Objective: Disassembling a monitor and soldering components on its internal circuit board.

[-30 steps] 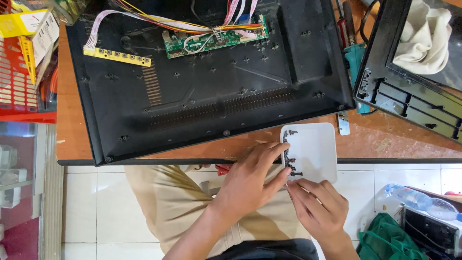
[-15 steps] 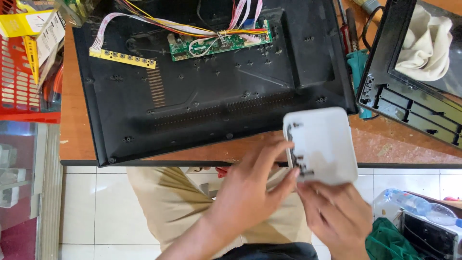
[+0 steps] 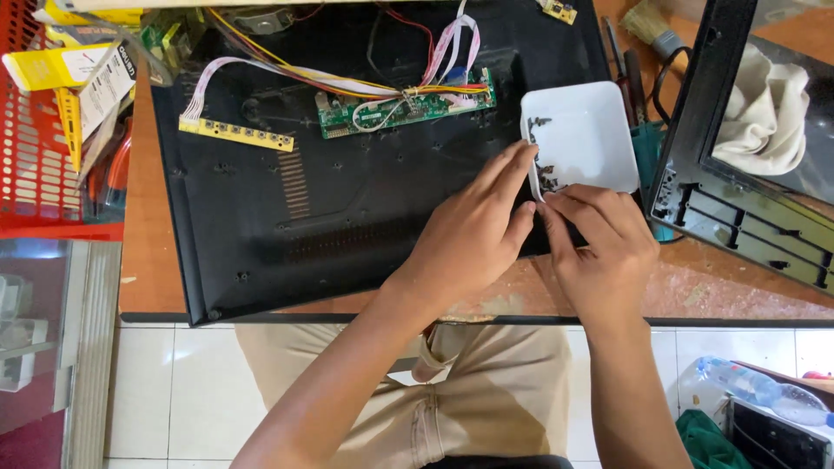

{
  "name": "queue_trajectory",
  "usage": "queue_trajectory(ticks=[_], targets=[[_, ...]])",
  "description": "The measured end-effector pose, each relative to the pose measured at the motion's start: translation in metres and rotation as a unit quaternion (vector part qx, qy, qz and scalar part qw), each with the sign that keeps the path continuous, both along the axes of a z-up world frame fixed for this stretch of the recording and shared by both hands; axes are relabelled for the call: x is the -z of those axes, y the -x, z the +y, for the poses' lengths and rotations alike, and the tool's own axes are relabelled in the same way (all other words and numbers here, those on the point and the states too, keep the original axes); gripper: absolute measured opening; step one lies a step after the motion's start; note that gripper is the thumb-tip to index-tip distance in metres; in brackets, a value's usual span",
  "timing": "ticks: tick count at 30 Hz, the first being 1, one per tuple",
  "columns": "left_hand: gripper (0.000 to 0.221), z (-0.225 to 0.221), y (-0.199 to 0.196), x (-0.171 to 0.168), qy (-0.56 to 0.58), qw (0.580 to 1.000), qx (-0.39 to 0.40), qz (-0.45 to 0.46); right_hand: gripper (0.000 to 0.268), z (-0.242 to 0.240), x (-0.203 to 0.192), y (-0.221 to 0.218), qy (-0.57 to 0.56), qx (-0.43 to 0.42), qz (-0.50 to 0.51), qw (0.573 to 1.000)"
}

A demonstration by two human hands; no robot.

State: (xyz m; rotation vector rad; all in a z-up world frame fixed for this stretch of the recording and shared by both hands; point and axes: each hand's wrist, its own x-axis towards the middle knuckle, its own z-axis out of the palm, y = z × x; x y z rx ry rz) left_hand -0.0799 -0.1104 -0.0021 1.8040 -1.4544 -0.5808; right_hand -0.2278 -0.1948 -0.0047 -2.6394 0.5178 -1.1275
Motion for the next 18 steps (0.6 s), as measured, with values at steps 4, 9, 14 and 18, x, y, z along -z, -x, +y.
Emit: queue_trajectory(ticks=[4, 9, 14, 18], targets=[[0.059, -0.010, -0.001, 0.004, 0.014, 1.000, 0.010, -0.022, 0.007, 0.001, 0.000, 0.001, -0.026, 0.011, -0.004, 1.000], [0.039, -0.020, -0.010, -0.006, 0.057, 0.997, -0.029, -0.035, 0.004, 0.013, 0.022, 0.021, 0.004, 0.035, -0.083, 0.996], [0.007, -0.047, -0.040, -0.014, 0.225, 0.957, -0.030, -0.181, 0.014, 0.014, 0.056, 0.039, -0.001, 0.098, -0.157, 0.983], [0.010, -0.085, -0.054, -0.008, 0.234, 0.935, 0.046, -0.264, 0.006, 0.010, 0.028, 0.022, -0.057, 0.065, -0.088, 0.992]])
